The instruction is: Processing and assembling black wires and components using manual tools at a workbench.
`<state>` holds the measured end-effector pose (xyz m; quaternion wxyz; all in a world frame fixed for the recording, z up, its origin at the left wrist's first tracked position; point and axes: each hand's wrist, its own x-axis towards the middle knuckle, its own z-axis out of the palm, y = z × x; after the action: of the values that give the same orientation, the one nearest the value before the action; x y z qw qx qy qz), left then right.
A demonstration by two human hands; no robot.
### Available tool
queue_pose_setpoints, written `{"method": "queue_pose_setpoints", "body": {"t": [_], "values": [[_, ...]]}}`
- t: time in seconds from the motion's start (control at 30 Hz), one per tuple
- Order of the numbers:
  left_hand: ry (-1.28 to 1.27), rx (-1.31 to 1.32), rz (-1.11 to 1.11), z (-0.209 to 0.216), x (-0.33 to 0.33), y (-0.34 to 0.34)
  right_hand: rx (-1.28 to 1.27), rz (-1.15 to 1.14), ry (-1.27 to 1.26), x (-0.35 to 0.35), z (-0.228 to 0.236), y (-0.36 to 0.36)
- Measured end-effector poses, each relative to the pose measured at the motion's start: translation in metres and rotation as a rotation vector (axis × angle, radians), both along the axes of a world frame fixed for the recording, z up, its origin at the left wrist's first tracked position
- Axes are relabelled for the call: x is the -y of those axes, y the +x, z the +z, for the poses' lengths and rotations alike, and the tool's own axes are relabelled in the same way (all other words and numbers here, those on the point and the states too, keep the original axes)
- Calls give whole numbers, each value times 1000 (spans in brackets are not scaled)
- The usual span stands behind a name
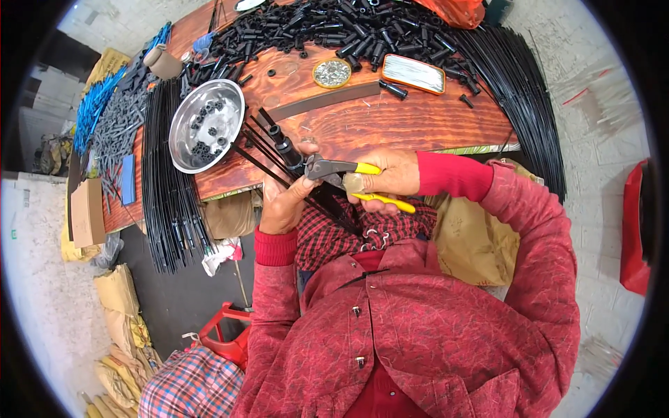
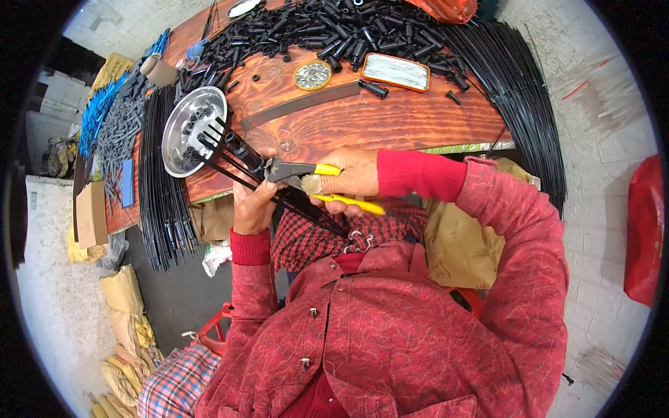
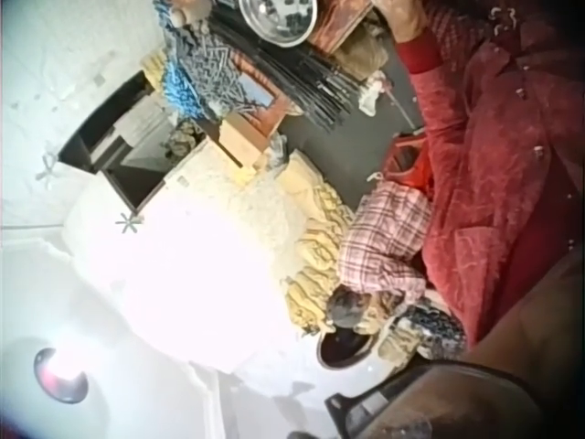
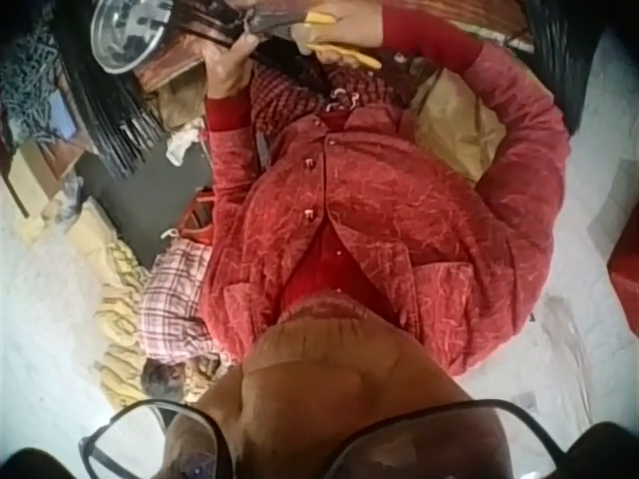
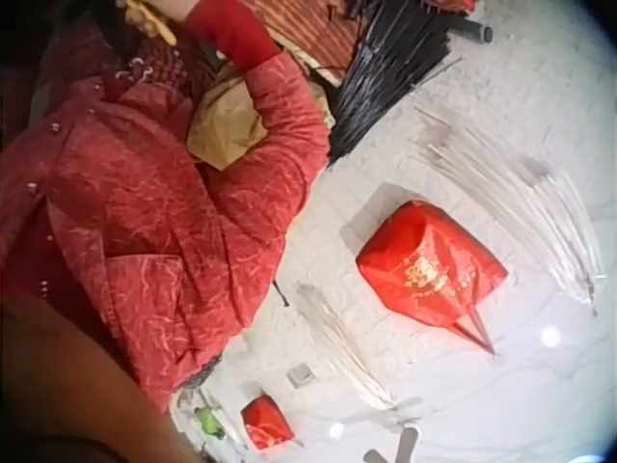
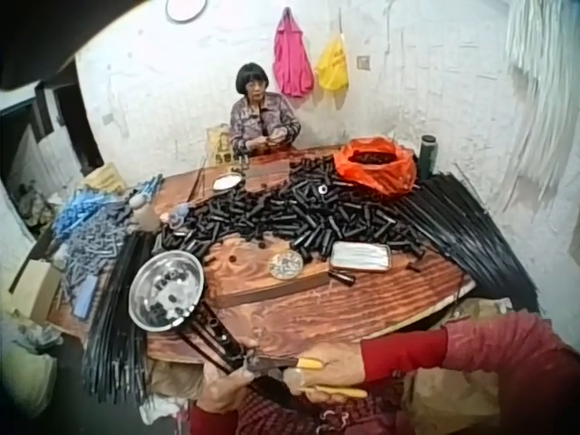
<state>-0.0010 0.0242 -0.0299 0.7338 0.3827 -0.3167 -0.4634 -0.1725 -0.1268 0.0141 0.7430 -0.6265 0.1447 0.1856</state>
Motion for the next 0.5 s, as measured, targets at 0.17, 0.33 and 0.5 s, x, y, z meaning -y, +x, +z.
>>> {"method": "queue_pose_setpoints", "body": {"t": [0.17, 0.33, 0.5], "values": [[-16, 53, 14, -5, 0, 2, -84, -79, 562, -31, 6, -9], [-102, 94, -154, -12, 4, 7, -105, -152, 1173, -73, -6, -11], [-135, 17, -228, -12, 5, 6, 53, -156, 1251, -94, -24, -5]]}}
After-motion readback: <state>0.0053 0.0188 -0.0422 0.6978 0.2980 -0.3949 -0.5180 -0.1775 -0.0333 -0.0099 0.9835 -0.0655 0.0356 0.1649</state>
